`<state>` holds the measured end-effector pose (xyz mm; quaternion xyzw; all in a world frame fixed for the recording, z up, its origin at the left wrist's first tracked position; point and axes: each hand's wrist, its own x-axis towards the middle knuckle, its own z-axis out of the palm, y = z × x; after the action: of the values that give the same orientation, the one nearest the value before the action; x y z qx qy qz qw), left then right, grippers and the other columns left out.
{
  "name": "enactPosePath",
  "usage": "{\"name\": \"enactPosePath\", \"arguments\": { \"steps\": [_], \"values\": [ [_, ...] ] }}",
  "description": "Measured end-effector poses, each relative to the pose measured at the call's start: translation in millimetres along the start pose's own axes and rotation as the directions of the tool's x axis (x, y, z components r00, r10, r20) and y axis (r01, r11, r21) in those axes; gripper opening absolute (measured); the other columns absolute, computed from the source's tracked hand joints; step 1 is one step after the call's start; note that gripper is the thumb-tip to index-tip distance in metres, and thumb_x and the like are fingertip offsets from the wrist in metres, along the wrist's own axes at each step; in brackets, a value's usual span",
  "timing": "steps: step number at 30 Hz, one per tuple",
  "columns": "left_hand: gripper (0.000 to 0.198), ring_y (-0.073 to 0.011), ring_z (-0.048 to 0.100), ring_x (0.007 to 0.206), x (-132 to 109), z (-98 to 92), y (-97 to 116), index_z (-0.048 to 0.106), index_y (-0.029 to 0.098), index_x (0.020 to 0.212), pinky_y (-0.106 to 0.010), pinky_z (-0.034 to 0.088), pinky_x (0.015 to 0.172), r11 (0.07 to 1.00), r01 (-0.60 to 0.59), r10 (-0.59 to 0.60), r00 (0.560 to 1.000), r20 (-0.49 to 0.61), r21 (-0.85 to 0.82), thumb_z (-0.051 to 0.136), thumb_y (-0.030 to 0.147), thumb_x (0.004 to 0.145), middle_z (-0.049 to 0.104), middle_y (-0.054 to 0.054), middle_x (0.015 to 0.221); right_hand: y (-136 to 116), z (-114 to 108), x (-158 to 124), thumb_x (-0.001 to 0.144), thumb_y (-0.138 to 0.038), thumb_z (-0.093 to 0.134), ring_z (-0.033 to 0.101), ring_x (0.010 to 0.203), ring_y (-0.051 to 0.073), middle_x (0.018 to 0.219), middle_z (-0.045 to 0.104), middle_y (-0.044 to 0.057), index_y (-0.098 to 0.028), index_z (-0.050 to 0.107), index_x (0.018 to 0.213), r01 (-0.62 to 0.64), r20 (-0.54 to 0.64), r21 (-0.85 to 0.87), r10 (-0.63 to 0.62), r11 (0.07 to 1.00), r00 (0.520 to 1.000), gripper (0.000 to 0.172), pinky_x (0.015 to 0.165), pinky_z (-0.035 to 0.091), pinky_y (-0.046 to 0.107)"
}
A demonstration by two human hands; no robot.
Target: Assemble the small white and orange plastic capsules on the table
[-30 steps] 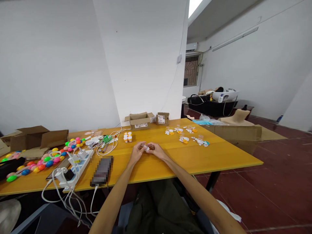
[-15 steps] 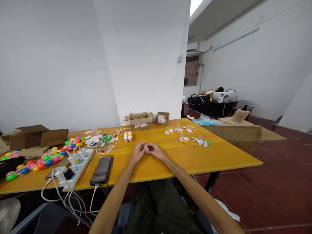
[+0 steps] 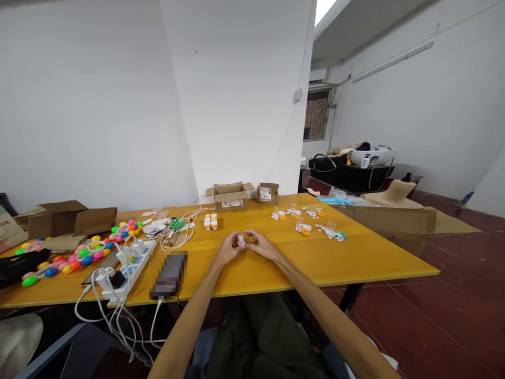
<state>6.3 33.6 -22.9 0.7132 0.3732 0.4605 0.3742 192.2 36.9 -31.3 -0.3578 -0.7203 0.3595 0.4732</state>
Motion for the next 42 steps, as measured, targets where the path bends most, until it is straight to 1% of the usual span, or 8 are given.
{"name": "enactPosePath", "arguments": {
  "steps": [4, 8, 12, 19, 25, 29, 32, 42],
  "values": [
    [0.044, -0.0206, 0.07, 0.088, 0.2, 1.3, 0.5, 0.065, 0.018, 0.109, -0.034, 0.056, 0.082, 0.999, 0.022, -0.02, 0.998, 0.055, -0.034, 0.08, 0.021, 0.068, 0.073, -0.006, 0.097, -12.0, 5.8, 3.9, 0.078, -0.033, 0.071, 0.062, 0.105, 0.024, 0.113, 0.068, 0.005, -0.026, 0.068, 0.109, 0.086, -0.035, -0.087, -0.089, 0.992, 0.995, 0.032, 0.094, 0.049, 0.04],
    [0.043, -0.0205, 0.069, 0.088, 0.3, 1.5, 1.1, 0.065, 0.018, 0.109, -0.034, 0.056, 0.084, 0.999, 0.028, -0.026, 0.999, 0.045, -0.04, 0.078, 0.02, 0.068, 0.073, -0.005, 0.098, -22.0, 12.8, 11.9, 0.08, -0.029, 0.07, 0.062, 0.101, 0.024, 0.105, 0.069, 0.005, -0.027, 0.071, 0.103, 0.192, -0.013, -0.174, -0.198, 0.966, 0.98, 0.023, 0.095, 0.048, 0.039],
    [0.035, -0.0204, 0.07, 0.085, 0.4, 1.5, 2.3, 0.067, 0.018, 0.102, -0.034, 0.056, 0.082, 0.998, 0.039, -0.037, 0.999, 0.038, -0.052, 0.078, 0.022, 0.069, 0.073, -0.005, 0.093, -24.8, 12.3, 14.6, 0.084, -0.028, 0.065, 0.063, 0.096, 0.025, 0.094, 0.069, 0.006, -0.027, 0.073, 0.092, 0.224, 0.023, -0.223, -0.225, 0.949, 0.974, 0.011, 0.089, 0.049, 0.038],
    [0.027, -0.0191, 0.069, 0.079, 2.9, -0.1, -1.0, 0.07, 0.016, 0.092, -0.032, 0.055, 0.077, 1.0, 0.0, 0.0, 1.0, -0.014, -0.031, 0.08, 0.021, 0.067, 0.075, -0.005, 0.086, -19.8, 5.3, 7.4, 0.085, -0.031, 0.063, 0.065, 0.092, 0.024, 0.095, 0.071, 0.006, -0.026, 0.073, 0.093, 0.186, -0.003, -0.188, -0.19, 0.964, 0.982, 0.014, 0.081, 0.052, 0.035],
    [0.028, -0.0188, 0.069, 0.079, 5.6, -1.3, -9.1, 0.07, 0.018, 0.09, -0.032, 0.055, 0.078, 0.999, 0.018, -0.019, 1.0, -0.018, -0.043, 0.081, 0.023, 0.066, 0.075, -0.004, 0.086, -9.0, 2.2, 3.5, 0.083, -0.031, 0.066, 0.067, 0.088, 0.023, 0.099, 0.074, 0.005, -0.027, 0.074, 0.096, 0.13, -0.052, -0.124, -0.137, 0.984, 0.989, 0.015, 0.085, 0.053, 0.037],
    [0.03, -0.0193, 0.069, 0.081, 7.1, -2.3, -14.4, 0.071, 0.017, 0.092, -0.034, 0.056, 0.081, 0.997, 0.05, -0.051, 0.998, -0.024, -0.053, 0.082, 0.024, 0.065, 0.075, -0.004, 0.088, -4.4, 0.1, 3.7, 0.081, -0.033, 0.068, 0.068, 0.087, 0.024, 0.098, 0.075, 0.005, -0.026, 0.074, 0.093, 0.078, -0.041, -0.073, -0.081, 0.994, 0.996, 0.016, 0.082, 0.054, 0.036],
    [0.029, -0.0202, 0.07, 0.083, 7.2, -3.1, -15.9, 0.071, 0.018, 0.091, -0.035, 0.056, 0.083, 0.997, 0.043, -0.045, 0.999, -0.023, -0.069, 0.083, 0.023, 0.064, 0.076, -0.005, 0.09, -3.8, -1.4, 4.8, 0.078, -0.035, 0.071, 0.069, 0.086, 0.024, 0.095, 0.076, 0.004, -0.025, 0.074, 0.09, 0.052, -0.031, -0.031, -0.053, 0.998, 0.998, 0.016, 0.082, 0.055, 0.036],
    [0.03, -0.0218, 0.071, 0.084, 6.6, -2.7, -12.1, 0.072, 0.018, 0.089, -0.037, 0.056, 0.085, 0.994, 0.072, -0.072, 0.997, 0.005, -0.088, 0.084, 0.02, 0.061, 0.076, -0.005, 0.089, -5.6, -3.2, 4.7, 0.072, -0.036, 0.077, 0.07, 0.088, 0.024, 0.094, 0.076, 0.004, -0.023, 0.073, 0.086, 0.001, 0.014, 0.063, -0.002, 0.998, 1.0, 0.019, 0.085, 0.055, 0.038]
  ]
}}
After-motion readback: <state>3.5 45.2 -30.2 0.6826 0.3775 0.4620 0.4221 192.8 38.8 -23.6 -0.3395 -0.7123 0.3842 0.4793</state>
